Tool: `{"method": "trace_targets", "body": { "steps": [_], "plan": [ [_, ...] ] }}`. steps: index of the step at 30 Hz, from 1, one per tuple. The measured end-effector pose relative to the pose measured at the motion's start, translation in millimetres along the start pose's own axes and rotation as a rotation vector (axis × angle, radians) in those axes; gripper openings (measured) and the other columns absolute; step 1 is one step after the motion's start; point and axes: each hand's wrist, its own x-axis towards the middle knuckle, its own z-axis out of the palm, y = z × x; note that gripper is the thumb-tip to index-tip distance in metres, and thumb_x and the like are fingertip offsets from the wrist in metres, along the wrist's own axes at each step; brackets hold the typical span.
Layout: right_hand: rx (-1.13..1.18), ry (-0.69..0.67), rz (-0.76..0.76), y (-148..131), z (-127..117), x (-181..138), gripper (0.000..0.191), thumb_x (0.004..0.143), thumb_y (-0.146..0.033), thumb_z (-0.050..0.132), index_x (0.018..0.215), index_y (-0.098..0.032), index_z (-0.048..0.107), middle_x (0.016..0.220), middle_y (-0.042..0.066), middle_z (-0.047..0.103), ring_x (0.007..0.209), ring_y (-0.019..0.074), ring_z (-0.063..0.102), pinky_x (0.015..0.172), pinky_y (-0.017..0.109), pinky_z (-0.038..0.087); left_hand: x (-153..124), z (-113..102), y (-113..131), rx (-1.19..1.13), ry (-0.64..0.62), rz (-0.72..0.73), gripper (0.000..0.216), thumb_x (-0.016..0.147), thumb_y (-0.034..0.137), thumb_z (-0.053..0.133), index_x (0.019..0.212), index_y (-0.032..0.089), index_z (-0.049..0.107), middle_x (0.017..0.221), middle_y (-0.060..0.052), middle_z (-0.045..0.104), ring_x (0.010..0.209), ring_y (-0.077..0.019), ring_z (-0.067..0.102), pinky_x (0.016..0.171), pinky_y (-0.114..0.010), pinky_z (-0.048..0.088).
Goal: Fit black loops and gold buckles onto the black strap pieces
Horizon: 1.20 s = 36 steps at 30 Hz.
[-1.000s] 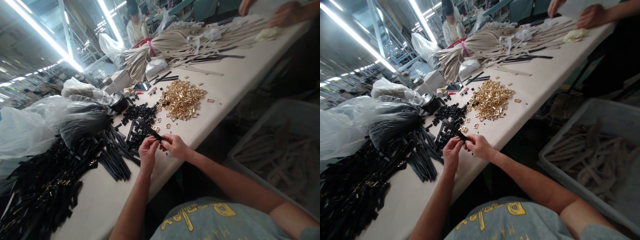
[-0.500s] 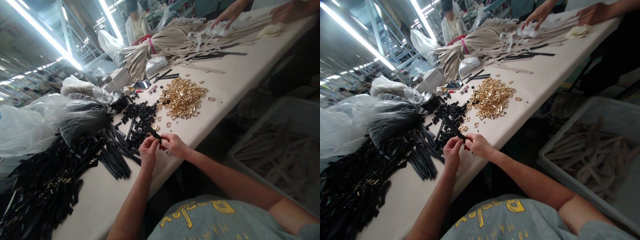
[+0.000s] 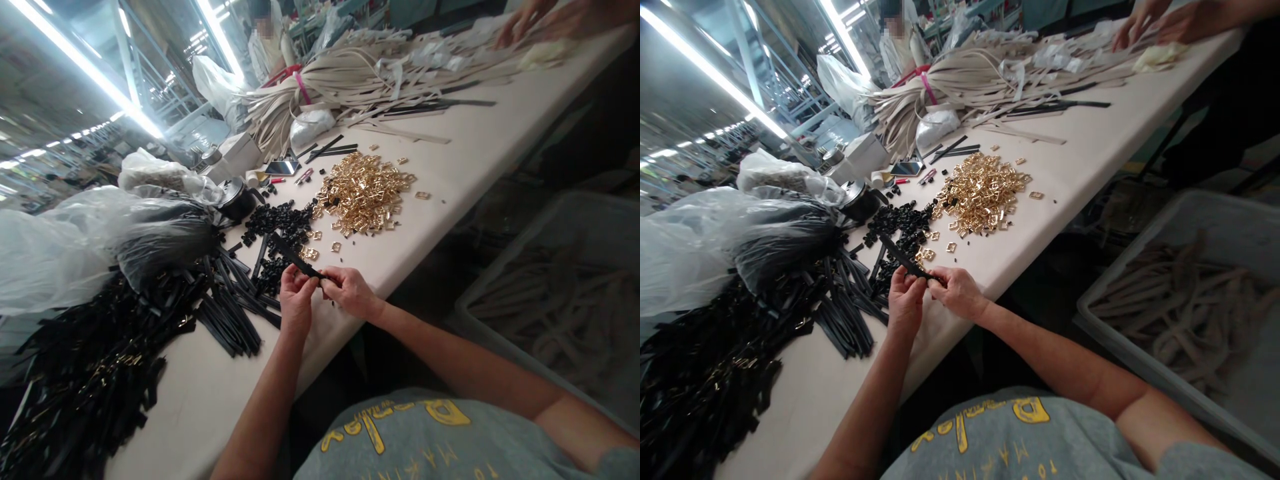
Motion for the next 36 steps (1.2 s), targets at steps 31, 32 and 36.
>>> {"method": "trace_targets", "body": {
  "steps": [31,32,36],
  "plan": [
    [0.068,-0.121,-0.073,0,-9,-3,0.019,0.091,-0.026,0.048,0.089,-0.016,0.064,0.065,-0.001,0.064,0.058,0.0106,0.059,0.060,0.021,0.046,-6,-3,-3,0.230,-0.082,0.037,0.029,0.071,0.036,0.078,0.093,0.017,0.076,0.086,-0.005,0.074,0.063,-0.0132,0.063,0.061,-0.027,0.051],
    [0.097,-0.139,-0.070,0,-10,-3,0.020,0.092,-0.028,0.049,0.088,-0.015,0.064,0.066,0.000,0.064,0.059,0.0107,0.060,0.061,0.021,0.047,-6,-4,-3,0.226,-0.101,0.038,0.029,0.072,0.036,0.077,0.094,0.017,0.076,0.084,-0.005,0.074,0.062,-0.0125,0.062,0.060,-0.026,0.051],
    [0.191,-0.190,-0.020,5,-11,2,0.024,0.091,-0.036,0.051,0.089,-0.015,0.063,0.069,0.002,0.067,0.062,0.0122,0.063,0.062,0.023,0.051,-3,-5,1,0.245,-0.121,0.058,0.024,0.075,0.033,0.076,0.093,0.018,0.076,0.079,-0.003,0.071,0.064,-0.0116,0.060,0.063,-0.025,0.050]
  ]
}}
